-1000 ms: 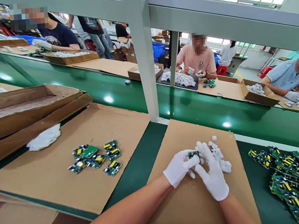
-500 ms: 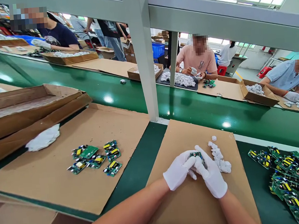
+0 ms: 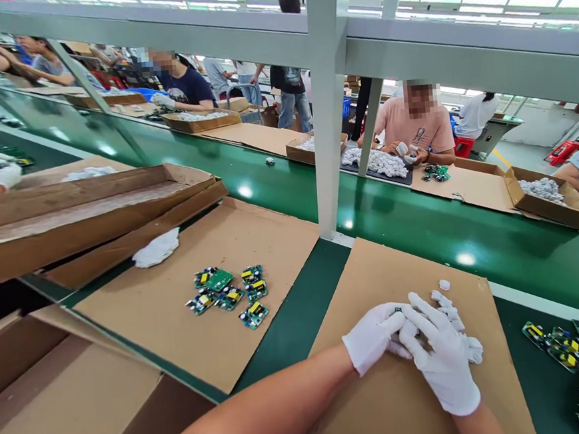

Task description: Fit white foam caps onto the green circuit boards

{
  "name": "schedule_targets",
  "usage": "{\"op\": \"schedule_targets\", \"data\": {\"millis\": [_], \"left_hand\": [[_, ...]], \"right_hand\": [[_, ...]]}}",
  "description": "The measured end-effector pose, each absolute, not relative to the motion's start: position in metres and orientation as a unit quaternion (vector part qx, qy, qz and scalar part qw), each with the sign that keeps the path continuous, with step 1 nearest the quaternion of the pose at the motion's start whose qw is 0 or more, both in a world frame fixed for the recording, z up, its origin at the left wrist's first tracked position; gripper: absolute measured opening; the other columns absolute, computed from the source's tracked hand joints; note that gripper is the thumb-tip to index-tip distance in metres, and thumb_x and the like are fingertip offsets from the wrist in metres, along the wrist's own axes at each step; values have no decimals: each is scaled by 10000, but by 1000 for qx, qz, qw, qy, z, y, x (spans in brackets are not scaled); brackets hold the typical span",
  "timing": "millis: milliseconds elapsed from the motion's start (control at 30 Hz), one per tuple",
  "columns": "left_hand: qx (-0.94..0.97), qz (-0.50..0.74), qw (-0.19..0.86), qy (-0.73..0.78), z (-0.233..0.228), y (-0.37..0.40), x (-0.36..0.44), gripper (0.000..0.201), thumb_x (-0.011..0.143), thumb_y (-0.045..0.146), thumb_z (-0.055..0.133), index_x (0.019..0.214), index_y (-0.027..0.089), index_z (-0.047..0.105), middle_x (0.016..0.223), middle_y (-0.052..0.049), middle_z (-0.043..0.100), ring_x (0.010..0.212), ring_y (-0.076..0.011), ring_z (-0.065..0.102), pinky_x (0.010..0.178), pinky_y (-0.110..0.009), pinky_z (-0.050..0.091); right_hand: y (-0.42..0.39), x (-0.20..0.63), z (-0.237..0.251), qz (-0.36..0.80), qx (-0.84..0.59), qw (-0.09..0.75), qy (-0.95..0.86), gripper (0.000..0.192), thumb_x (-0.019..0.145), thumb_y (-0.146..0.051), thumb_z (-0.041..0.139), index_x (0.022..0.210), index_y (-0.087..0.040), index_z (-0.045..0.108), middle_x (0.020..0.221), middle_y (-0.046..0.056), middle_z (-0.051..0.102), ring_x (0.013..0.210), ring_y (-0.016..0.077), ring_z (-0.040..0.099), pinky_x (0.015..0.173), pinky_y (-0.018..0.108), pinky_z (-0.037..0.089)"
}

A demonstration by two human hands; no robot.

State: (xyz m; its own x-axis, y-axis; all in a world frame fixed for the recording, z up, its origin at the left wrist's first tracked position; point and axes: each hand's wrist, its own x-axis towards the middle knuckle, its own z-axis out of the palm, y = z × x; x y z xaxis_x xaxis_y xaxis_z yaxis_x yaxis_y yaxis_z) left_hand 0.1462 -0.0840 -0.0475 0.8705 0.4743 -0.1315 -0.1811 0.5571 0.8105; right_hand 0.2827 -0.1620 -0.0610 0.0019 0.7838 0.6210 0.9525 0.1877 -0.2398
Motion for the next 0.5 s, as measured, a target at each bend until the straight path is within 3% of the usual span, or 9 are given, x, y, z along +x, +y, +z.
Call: {"op": "schedule_targets", "data": {"millis": [100, 233, 333, 433, 500], "left_hand": [[412, 189, 870, 194, -45, -88, 146, 469, 764, 526, 550, 1041, 149, 583, 820, -56, 588, 641, -106, 573, 597, -249, 501], [463, 199, 838, 209, -41, -88, 145, 400, 736, 466, 628, 946, 129, 580, 768, -23, 564, 610, -81, 545, 583, -227, 498], [475, 186, 836, 203, -40, -85, 145, 371, 741, 454, 625, 884, 116, 569, 700, -21, 570, 546, -76, 533, 514, -204, 481], [493, 189, 825, 201, -39, -83, 145, 354, 751, 441, 610, 866, 107, 578, 741, -48, 595, 521, -72, 531, 445, -178, 453], [509, 196, 813, 204, -40, -83, 145, 347, 745, 432, 614, 854, 104, 584, 748, -56, 601, 535, -86, 549, 425, -174, 449]], "right_hand": [[-158, 277, -59, -163, -605, 345, -699, 223, 811, -264, 571, 1011, -235, 665, 1069, 77, 662, 965, 251, 610, 821, 398, 508], [-159, 271, -56, -171, -604, 364, -688, 211, 796, -208, 579, 977, -258, 675, 1082, 58, 659, 1030, 258, 581, 870, 416, 486], [-164, 270, -55, -19, -625, 383, -680, 311, 834, -257, 534, 1135, -268, 614, 1301, 71, 528, 1126, 263, 536, 937, 419, 456], [-169, 270, -57, 178, -608, 435, -640, 522, 881, -344, 473, 1379, -238, 359, 1421, 84, 390, 1262, 260, 413, 1020, 424, 385], [-169, 270, -61, 237, -601, 490, -585, 620, 875, -393, 485, 1423, -217, 255, 1422, 100, 388, 1258, 268, 418, 1005, 431, 396]]}}
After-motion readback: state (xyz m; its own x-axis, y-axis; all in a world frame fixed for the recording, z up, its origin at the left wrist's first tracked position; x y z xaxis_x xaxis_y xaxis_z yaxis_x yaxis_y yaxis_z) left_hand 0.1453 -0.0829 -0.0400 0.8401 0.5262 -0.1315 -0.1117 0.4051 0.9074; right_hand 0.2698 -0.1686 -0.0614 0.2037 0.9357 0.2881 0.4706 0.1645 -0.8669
